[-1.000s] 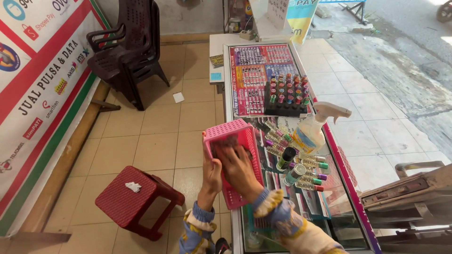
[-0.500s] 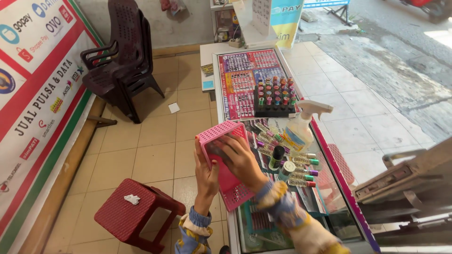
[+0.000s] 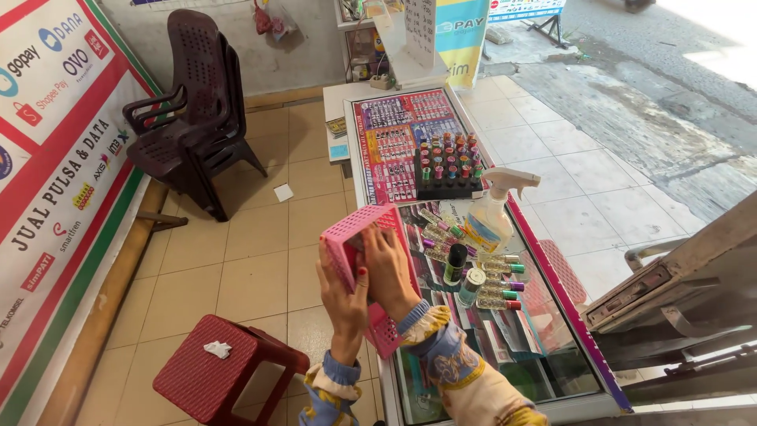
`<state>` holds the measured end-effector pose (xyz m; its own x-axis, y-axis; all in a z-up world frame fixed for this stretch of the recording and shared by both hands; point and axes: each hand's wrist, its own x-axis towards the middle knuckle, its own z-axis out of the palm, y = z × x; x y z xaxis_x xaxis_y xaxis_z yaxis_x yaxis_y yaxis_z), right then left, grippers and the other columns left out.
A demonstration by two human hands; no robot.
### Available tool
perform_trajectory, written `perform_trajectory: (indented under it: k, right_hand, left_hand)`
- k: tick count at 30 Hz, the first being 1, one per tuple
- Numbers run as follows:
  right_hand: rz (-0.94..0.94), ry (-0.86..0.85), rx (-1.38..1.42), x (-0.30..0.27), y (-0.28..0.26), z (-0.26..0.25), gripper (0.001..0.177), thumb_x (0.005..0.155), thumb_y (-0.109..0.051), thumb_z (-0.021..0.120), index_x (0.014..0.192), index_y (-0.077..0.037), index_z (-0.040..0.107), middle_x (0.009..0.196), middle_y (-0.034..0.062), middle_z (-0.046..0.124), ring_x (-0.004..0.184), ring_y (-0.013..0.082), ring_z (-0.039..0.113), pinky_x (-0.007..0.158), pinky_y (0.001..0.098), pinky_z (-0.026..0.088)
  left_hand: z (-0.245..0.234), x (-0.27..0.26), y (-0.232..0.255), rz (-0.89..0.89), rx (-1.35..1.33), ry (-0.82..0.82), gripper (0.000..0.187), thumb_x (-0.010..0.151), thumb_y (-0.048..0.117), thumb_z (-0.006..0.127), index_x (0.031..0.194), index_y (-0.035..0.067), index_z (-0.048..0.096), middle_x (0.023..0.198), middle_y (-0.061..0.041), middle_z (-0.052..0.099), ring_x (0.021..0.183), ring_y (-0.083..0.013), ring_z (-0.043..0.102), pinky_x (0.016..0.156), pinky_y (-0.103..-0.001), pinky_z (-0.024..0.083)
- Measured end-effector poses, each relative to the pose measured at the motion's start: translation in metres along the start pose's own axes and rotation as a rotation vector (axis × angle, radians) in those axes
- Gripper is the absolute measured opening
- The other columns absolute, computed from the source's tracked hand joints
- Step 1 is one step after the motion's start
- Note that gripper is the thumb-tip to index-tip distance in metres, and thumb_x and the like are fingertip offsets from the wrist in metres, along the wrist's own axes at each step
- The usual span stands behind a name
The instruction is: Cleaning a glass display case and organizing small bottles.
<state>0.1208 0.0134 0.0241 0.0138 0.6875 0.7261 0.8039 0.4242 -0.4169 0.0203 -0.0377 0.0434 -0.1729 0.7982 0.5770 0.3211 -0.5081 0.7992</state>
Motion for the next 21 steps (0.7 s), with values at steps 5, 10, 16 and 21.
perform_trajectory:
  k: [5, 10, 16, 21]
  right_hand:
    - [0.137, -0.116, 0.249, 0.014, -0.028, -0.057, 0.052, 0.082, -0.004, 0.067, 0.133, 0.001, 0.055, 0.124, 0.02, 0.065, 0.115, 0.0427, 0.057, 0.098, 0.0484, 0.051]
    - [-0.111, 0.011, 0.301, 0.001, -0.02, -0.048, 0.055, 0.076, -0.006, 0.075, 0.128, -0.002, 0.058, 0.134, 0.0335, 0.045, 0.124, 0.0499, 0.051, 0.101, 0.0505, 0.049]
    - [-0.116, -0.107, 0.161, 0.013, -0.017, -0.049, 0.059, 0.071, -0.006, 0.075, 0.127, -0.002, 0.058, 0.131, 0.0276, 0.053, 0.121, 0.0465, 0.052, 0.099, 0.0516, 0.05]
    - [-0.124, -0.122, -0.112, 0.005, -0.022, -0.058, 0.055, 0.074, -0.008, 0.071, 0.127, -0.001, 0.057, 0.119, 0.0184, 0.059, 0.109, 0.038, 0.057, 0.093, 0.0486, 0.049]
  left_hand:
    - [0.001, 0.0, 0.014, 0.035, 0.05, 0.043, 0.08, 0.098, 0.031, 0.065, 0.162, 0.009, 0.024, 0.142, -0.026, 0.05, 0.122, -0.0442, 0.062, 0.095, -0.046, 0.054]
    - [-0.001, -0.001, 0.005, 0.023, 0.07, 0.04, 0.08, 0.098, 0.033, 0.063, 0.161, 0.007, 0.021, 0.141, -0.027, 0.049, 0.118, -0.0433, 0.065, 0.091, -0.043, 0.057]
    - [-0.006, 0.003, 0.006, 0.116, 0.033, 0.011, 0.079, 0.098, 0.024, 0.063, 0.163, 0.007, 0.02, 0.149, -0.029, 0.046, 0.124, -0.0449, 0.062, 0.097, -0.046, 0.056]
    - [-0.002, -0.004, -0.001, 0.135, -0.029, -0.021, 0.089, 0.082, 0.015, 0.064, 0.162, 0.007, 0.025, 0.131, -0.022, 0.055, 0.117, -0.0394, 0.065, 0.097, -0.044, 0.056]
